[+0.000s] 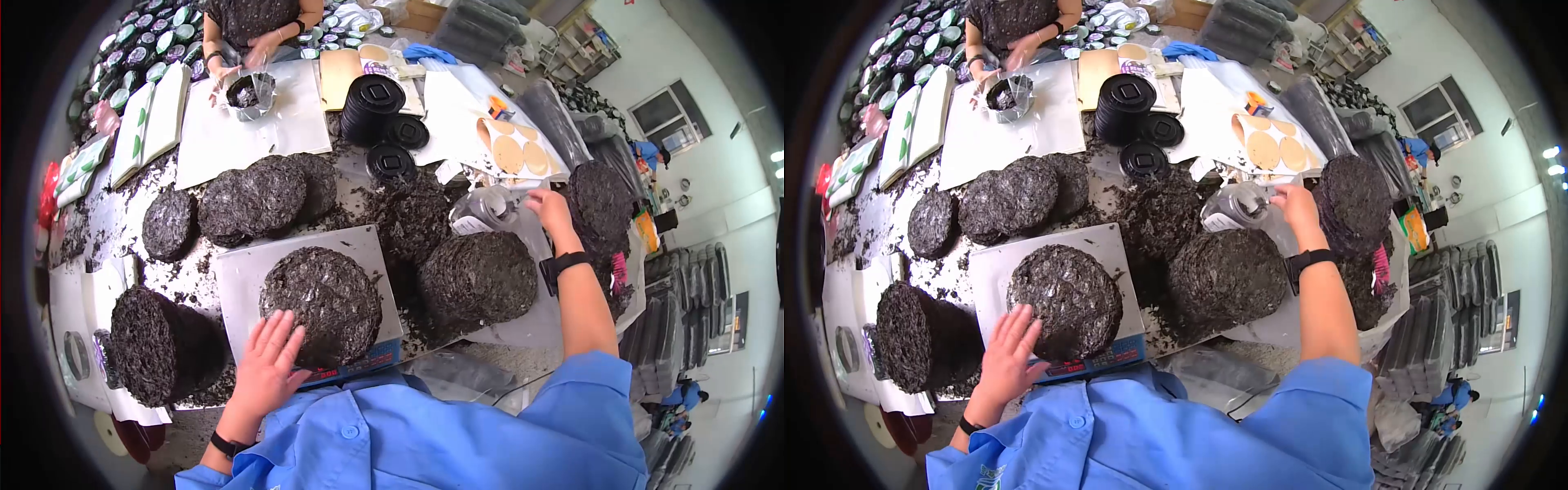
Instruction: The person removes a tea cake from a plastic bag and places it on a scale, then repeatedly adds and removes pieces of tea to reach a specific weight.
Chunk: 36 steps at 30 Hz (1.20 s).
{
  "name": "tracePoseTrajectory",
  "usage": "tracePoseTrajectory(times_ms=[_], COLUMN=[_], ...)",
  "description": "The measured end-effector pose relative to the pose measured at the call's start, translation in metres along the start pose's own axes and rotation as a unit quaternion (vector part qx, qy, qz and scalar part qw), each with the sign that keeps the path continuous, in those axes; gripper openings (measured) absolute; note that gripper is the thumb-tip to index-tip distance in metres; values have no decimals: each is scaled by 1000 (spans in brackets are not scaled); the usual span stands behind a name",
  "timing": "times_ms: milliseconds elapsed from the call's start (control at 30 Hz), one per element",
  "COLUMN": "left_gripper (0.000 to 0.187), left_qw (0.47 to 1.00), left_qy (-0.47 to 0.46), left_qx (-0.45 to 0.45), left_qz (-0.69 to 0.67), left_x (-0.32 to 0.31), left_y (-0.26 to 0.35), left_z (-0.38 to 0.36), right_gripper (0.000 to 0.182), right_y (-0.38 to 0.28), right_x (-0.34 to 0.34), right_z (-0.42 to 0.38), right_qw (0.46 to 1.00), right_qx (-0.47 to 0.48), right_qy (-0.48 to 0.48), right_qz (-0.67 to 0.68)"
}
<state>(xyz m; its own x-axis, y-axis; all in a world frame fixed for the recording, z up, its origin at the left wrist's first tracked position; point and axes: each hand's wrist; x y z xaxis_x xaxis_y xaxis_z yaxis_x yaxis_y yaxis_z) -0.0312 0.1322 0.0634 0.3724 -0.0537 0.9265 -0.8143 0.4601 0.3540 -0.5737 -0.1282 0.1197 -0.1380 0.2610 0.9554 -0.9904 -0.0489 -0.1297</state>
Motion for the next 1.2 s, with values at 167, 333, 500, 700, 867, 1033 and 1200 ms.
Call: tracePoseTrajectory(times_ms=[167,333,500,700,867,1033,1200], left_gripper=[78,72,70,65,78,93,91], left_qw=[989,985,998,999,991,921,928], left_qy=[100,128,1,11,102,8,-15], left_qx=[107,116,19,27,83,368,362], left_qz=[27,-3,-52,-20,21,128,89], left_x=[31,30,-30,-33,74,103,107], left_y=[-17,-30,-39,-50,-51,-90,-111], left_z=[-12,-20,-12,-16,-67,-136,-146], right_gripper=[20,40,53,51,43,41,46], right_y=[-61,-172,-244,-307,-362,-467,-579], right_x=[54,47,-64,-111,-123,-174,-249], right_z=[-40,-150,-223,-223,-137,-23,45], right_qw=[966,800,603,551,533,533,535], right_qx=[-73,-172,-319,-331,-249,-170,-110], right_qy=[-36,-258,-365,-306,-363,-456,-536], right_qz=[244,513,633,703,723,692,644])
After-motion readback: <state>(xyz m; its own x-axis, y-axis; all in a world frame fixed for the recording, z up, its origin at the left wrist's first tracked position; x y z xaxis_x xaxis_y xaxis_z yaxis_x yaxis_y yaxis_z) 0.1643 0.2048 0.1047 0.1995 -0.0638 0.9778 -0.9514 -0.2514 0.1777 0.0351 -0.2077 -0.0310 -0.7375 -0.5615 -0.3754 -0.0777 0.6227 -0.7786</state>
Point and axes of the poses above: each hand's wrist, its own z-axis towards the middle knuckle, its own x-axis out of the back of the hand, y = z × x, and after that the axes turned 4 degrees about z, right-handed
